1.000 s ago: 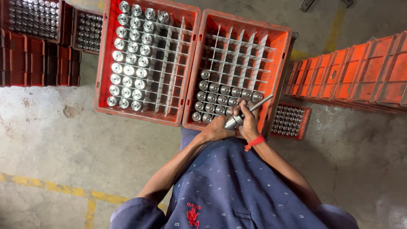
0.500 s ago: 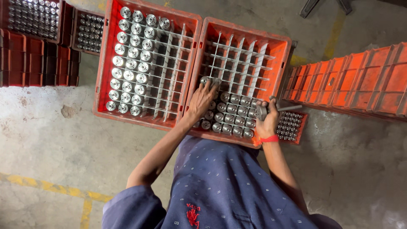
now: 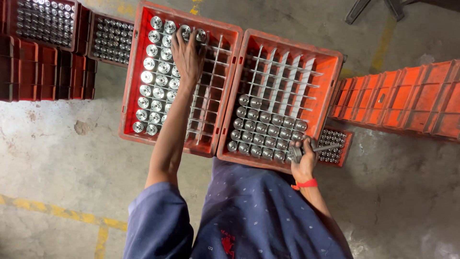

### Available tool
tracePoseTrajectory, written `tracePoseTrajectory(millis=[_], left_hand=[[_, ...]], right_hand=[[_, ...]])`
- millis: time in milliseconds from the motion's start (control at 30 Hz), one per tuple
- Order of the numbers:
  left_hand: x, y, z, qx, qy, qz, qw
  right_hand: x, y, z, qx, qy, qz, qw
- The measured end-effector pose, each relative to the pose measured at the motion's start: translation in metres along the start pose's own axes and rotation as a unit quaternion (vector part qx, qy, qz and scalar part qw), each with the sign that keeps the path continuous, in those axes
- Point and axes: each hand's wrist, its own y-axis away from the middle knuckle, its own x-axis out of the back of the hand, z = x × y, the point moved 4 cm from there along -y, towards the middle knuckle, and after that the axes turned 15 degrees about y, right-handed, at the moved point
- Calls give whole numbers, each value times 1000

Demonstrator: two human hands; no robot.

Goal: The person moves a crate of metal balls from a cart to the floor, then uses a metal scoop to transfer the balls one by one into an empty crate. The person continues scooping and placing the balls until the second crate is partially filled.

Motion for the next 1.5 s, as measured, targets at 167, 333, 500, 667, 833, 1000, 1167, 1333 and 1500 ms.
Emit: tracePoseTrajectory(millis=[167, 333, 500, 667, 833, 1000, 1167, 1333, 1500], left_hand=[[-16, -19, -9, -5, -32, -4, 999], [1, -23, -16, -53, 34, 7, 998], [66, 21, 1, -68, 350, 50, 933], [-9, 113, 75, 300, 571, -141, 751], [-15, 213, 135, 117, 414, -214, 877], [-26, 268, 174, 185, 313, -337, 869], [-36, 286, 206, 181, 284, -352, 873], [-45, 315, 233, 197, 303, -364, 858], [-43, 321, 234, 155, 338, -308, 876]], right_hand=[[10, 19, 19, 6, 0, 14, 1000], [25, 31, 36, -26, -12, 44, 999], [18, 34, 36, -36, 17, 60, 997], [-30, 23, 21, -70, 41, -15, 997], [-72, 14, -20, 25, 43, -67, 996], [-85, 21, -38, 46, 42, -119, 991], [-63, 33, -53, 131, 149, -215, 956], [-25, 23, -46, 72, 175, -287, 939], [12, -14, -45, -36, 60, -192, 979]])
